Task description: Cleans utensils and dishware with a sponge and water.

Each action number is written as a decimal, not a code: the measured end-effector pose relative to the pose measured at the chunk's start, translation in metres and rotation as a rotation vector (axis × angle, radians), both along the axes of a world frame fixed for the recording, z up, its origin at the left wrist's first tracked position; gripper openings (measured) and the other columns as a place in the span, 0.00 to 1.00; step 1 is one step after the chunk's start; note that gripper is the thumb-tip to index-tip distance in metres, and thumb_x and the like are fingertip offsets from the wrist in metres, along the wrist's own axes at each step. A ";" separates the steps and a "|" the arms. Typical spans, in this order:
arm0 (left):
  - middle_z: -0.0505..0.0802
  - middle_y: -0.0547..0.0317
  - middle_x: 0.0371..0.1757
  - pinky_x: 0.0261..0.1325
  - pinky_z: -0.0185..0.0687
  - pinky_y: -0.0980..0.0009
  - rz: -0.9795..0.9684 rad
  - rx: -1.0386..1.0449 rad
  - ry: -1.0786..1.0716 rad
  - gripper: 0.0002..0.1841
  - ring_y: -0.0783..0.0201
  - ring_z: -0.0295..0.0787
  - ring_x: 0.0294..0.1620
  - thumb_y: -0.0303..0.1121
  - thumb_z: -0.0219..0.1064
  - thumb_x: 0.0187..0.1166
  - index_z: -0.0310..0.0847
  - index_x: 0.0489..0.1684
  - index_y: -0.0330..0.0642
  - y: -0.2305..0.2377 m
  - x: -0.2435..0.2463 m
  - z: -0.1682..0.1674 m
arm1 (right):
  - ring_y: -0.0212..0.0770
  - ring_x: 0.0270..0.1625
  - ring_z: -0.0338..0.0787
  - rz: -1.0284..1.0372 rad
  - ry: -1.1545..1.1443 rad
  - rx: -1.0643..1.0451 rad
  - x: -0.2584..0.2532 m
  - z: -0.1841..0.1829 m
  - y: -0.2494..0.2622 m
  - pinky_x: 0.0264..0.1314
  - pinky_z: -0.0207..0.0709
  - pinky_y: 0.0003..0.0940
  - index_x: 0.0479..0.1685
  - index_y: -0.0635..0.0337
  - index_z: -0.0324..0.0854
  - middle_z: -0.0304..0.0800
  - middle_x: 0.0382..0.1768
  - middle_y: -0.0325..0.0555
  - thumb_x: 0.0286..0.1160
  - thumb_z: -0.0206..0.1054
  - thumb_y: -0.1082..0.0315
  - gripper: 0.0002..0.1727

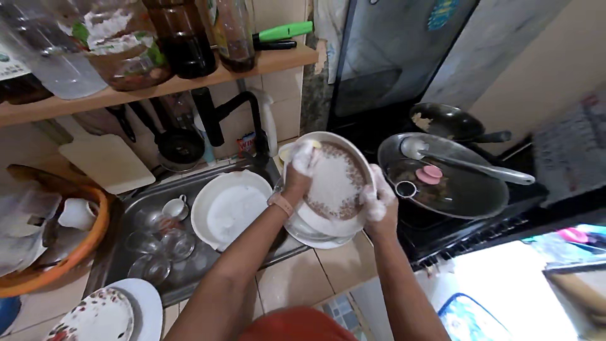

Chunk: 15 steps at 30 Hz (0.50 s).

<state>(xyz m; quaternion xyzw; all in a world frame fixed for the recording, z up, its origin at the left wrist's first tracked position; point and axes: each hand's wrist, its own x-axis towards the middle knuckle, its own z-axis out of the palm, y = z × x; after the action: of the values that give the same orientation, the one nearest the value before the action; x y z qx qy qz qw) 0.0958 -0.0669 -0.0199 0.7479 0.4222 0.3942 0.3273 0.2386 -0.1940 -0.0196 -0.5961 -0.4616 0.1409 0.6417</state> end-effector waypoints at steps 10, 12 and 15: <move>0.88 0.28 0.64 0.80 0.72 0.54 -0.546 -0.082 0.452 0.22 0.42 0.84 0.70 0.31 0.70 0.79 0.80 0.64 0.20 -0.047 -0.016 -0.022 | 0.36 0.68 0.85 -0.149 -0.006 -0.006 0.017 0.022 0.013 0.72 0.78 0.39 0.85 0.62 0.68 0.82 0.73 0.56 0.88 0.49 0.59 0.29; 0.85 0.24 0.67 0.81 0.68 0.47 -0.447 -0.127 0.639 0.20 0.34 0.79 0.74 0.26 0.66 0.81 0.78 0.66 0.17 -0.030 -0.035 -0.012 | 0.35 0.65 0.85 -0.176 0.049 -0.021 0.021 0.024 0.016 0.69 0.78 0.39 0.87 0.60 0.64 0.81 0.72 0.55 0.88 0.47 0.58 0.31; 0.85 0.25 0.67 0.81 0.67 0.44 -0.199 -0.059 0.571 0.19 0.34 0.79 0.75 0.26 0.66 0.82 0.79 0.66 0.19 -0.005 -0.062 -0.016 | 0.32 0.63 0.86 -0.167 0.115 -0.032 0.022 0.015 0.020 0.67 0.80 0.36 0.86 0.59 0.65 0.83 0.69 0.51 0.87 0.48 0.56 0.30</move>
<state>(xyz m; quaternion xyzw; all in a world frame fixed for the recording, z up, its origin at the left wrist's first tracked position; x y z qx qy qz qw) 0.0334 -0.0716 -0.0355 0.8562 0.4330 0.1218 0.2540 0.2609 -0.1744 -0.0047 -0.6336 -0.3706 0.1281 0.6669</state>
